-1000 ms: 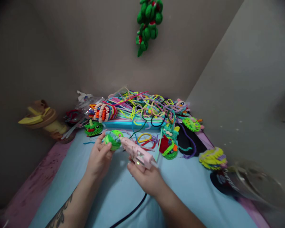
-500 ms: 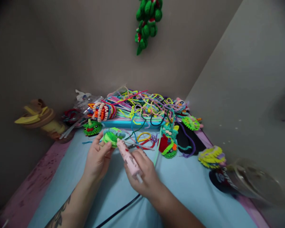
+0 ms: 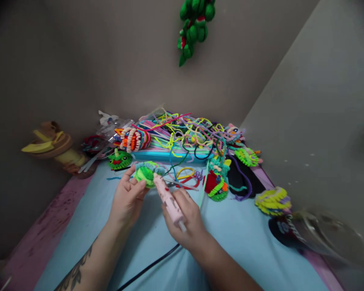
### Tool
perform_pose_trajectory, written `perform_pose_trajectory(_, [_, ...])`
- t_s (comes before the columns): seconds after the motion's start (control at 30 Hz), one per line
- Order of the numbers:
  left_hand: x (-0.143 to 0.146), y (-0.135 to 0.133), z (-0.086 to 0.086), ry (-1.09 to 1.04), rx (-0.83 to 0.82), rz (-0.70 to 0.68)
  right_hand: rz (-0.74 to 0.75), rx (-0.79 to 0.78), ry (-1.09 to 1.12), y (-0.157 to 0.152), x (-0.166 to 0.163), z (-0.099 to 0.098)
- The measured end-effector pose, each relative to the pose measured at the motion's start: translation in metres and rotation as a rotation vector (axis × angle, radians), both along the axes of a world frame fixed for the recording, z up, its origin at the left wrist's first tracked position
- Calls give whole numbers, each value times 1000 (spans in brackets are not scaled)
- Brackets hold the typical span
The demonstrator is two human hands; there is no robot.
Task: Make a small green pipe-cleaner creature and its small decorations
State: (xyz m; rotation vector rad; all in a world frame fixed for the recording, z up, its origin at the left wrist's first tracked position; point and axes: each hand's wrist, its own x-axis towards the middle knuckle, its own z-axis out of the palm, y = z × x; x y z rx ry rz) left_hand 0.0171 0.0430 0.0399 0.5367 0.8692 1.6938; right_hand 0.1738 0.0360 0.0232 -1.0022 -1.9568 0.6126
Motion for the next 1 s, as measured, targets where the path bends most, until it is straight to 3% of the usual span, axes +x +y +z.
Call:
perform_pose_trajectory(0.73, [-2,0,-1,17,13,24,-9,-92,49,0,-1,0])
perform_pose_trajectory(1.0, [-13,3,-1,70,36,79,99,-480,277,-2,12,5])
